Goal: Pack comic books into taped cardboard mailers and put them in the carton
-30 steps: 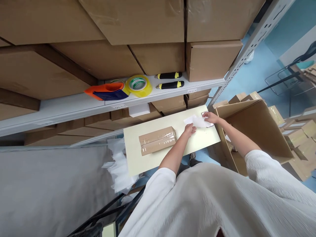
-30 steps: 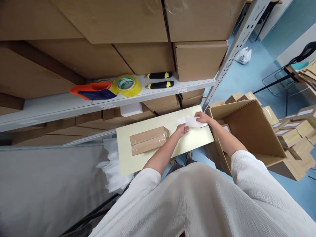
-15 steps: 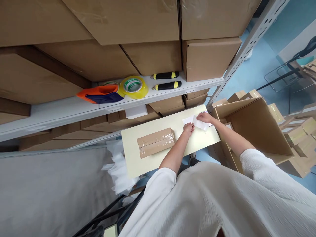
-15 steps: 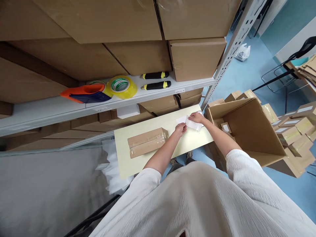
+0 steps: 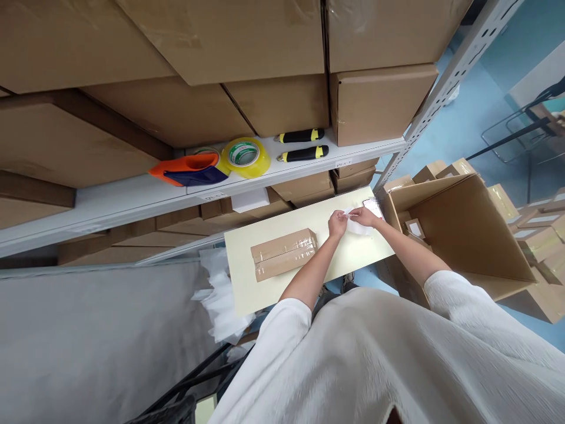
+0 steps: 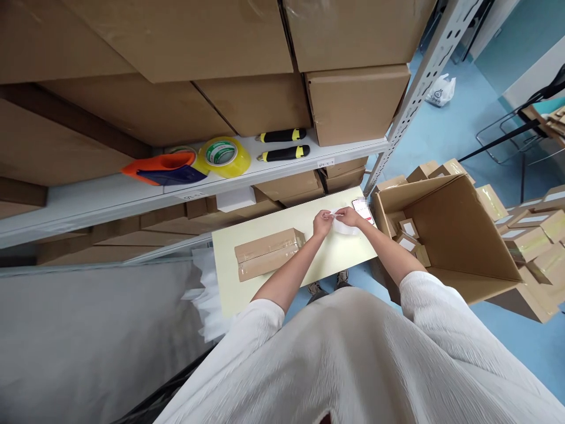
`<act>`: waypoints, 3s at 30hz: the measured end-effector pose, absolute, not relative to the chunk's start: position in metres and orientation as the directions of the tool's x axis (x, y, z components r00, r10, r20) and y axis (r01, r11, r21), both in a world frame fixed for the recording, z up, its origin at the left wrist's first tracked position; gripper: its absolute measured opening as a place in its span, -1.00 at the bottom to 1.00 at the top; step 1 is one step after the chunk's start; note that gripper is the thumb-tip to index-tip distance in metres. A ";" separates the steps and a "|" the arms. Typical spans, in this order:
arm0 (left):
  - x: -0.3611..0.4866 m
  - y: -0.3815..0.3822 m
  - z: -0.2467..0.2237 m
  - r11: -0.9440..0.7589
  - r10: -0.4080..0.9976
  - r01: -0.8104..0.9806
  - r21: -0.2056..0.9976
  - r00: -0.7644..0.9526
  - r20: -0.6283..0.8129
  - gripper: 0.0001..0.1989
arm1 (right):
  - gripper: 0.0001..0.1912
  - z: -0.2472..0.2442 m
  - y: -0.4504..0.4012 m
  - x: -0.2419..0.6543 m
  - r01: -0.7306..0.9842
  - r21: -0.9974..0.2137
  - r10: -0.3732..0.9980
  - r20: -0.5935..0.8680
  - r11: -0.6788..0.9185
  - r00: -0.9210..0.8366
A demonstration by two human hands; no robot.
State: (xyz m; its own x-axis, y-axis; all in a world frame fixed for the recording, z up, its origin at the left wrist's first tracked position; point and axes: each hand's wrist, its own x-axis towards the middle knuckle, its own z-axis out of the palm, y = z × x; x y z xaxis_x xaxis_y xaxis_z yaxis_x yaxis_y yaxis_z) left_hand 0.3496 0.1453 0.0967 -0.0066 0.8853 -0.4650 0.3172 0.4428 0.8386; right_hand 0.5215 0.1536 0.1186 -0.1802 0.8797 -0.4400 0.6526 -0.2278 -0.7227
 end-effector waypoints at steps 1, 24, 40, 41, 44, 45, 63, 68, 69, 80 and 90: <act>0.348 0.145 0.096 0.450 0.882 0.325 0.832 -0.018 -0.471 -0.86 | -0.75 0.119 0.152 0.520 0.649 -0.724 0.876 -0.447 -0.234 -0.183; 0.338 0.144 0.104 0.375 0.911 0.442 0.815 -0.016 -0.411 -0.81 | -0.70 0.121 0.148 0.515 0.637 -0.745 0.875 -0.428 -0.200 -0.225; 0.332 0.149 0.103 0.385 0.914 0.481 0.788 -0.081 -0.397 -0.76 | -0.74 0.117 0.150 0.519 0.711 -0.671 0.876 -0.452 -0.209 -0.169; 0.330 0.149 0.103 0.379 0.917 0.483 0.789 -0.081 -0.391 -0.76 | -0.73 0.118 0.150 0.521 0.718 -0.663 0.873 -0.459 -0.213 -0.165; 0.324 0.151 0.105 0.365 0.924 0.487 0.793 -0.082 -0.375 -0.74 | -0.71 0.120 0.152 0.527 0.740 -0.630 0.862 -0.487 -0.233 -0.143; 0.321 0.152 0.106 0.365 0.924 0.492 0.791 -0.087 -0.373 -0.74 | -0.71 0.121 0.153 0.529 0.749 -0.617 0.859 -0.495 -0.239 -0.133; 0.258 0.184 0.136 0.216 0.962 0.746 0.630 -0.052 -0.269 -0.77 | -0.55 0.135 0.169 0.560 0.955 -0.220 0.823 -0.566 -0.198 0.040; 0.241 0.185 0.150 0.243 0.957 0.809 0.535 -0.110 -0.268 -0.74 | -0.52 0.139 0.173 0.561 0.963 -0.155 0.816 -0.571 -0.221 0.095; 0.238 0.186 0.153 0.245 0.957 0.818 0.521 -0.115 -0.268 -0.74 | -0.52 0.141 0.173 0.561 0.964 -0.145 0.813 -0.574 -0.224 0.102; 0.211 0.180 0.175 0.276 0.956 0.790 0.547 -0.170 -0.238 -0.72 | -0.47 0.147 0.179 0.556 0.967 -0.108 0.808 -0.575 -0.232 0.129; 0.188 0.161 0.203 0.202 0.979 0.614 0.763 -0.156 -0.134 -0.70 | -0.50 0.146 0.187 0.511 0.962 -0.262 0.928 -0.373 -0.083 -0.021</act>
